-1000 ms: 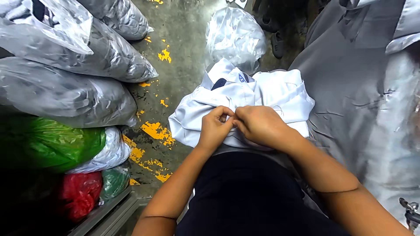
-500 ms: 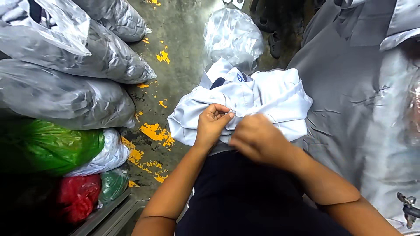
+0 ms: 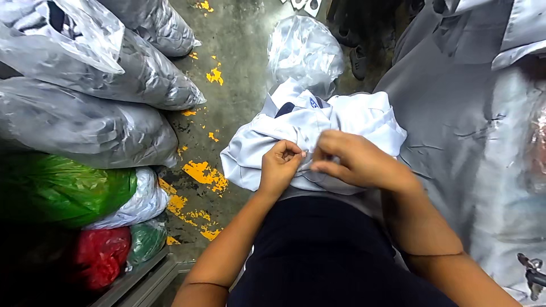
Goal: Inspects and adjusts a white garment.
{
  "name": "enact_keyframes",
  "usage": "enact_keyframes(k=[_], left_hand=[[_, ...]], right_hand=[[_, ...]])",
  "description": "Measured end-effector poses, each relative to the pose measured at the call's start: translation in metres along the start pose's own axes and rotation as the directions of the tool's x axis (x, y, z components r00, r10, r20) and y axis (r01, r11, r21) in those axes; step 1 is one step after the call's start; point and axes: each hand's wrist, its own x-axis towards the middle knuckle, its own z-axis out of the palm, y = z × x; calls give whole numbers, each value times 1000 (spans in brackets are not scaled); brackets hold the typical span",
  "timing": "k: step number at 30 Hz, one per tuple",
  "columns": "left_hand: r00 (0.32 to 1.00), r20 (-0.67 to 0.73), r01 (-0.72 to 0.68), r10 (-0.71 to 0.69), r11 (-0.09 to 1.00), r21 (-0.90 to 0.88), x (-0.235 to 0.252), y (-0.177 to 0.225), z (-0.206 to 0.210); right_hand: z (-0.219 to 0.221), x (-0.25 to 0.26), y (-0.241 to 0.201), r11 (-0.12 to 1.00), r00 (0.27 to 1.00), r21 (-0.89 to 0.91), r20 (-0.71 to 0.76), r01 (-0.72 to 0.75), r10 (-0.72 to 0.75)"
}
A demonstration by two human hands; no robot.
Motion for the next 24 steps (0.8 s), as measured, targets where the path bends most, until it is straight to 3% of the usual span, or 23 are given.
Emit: enact_keyframes(k=[3, 5, 6, 8, 10, 11, 12, 16, 20, 24], left_hand=[[1000, -20, 23, -23, 1000, -15, 2, 0, -2], [999, -25, 26, -26, 1000, -18, 3, 0, -2], [999, -25, 21, -21, 1000, -20, 4, -1, -1], [1000, -27, 8, -9, 1000, -26, 4, -1, -1], [999, -33, 9, -11, 999, -41, 4, -1, -2], [999, -35, 13, -15, 999, -53, 3, -1, -2], [999, -36, 14, -16, 998, -62, 4, -1, -3], [999, -42, 24, -27, 996, -82, 2, -2, -4], [999, -13, 48, -50, 988, -145, 3, -1, -2], [999, -14, 43, -46, 985, -169, 1, -1, -3]], right_hand=[[-34, -32, -13, 954, 940, 215, 224, 210, -258], [-46, -50, -10, 943, 929, 257, 247, 212, -276], [-50, -59, -4, 964, 953, 219, 226, 152, -202], [-54, -71, 7, 990, 986, -48, 94, -133, 137], [-50, -69, 16, 800, 840, -259, -112, -541, 531], [-46, -68, 23, 714, 766, -279, -214, -642, 606], [-44, -70, 30, 690, 742, -273, -274, -670, 612], [-18, -69, 29, 853, 804, -164, -457, -496, 380], [11, -45, 31, 956, 920, -23, -280, -292, 275], [33, -11, 59, 982, 978, 140, -148, -129, 150]])
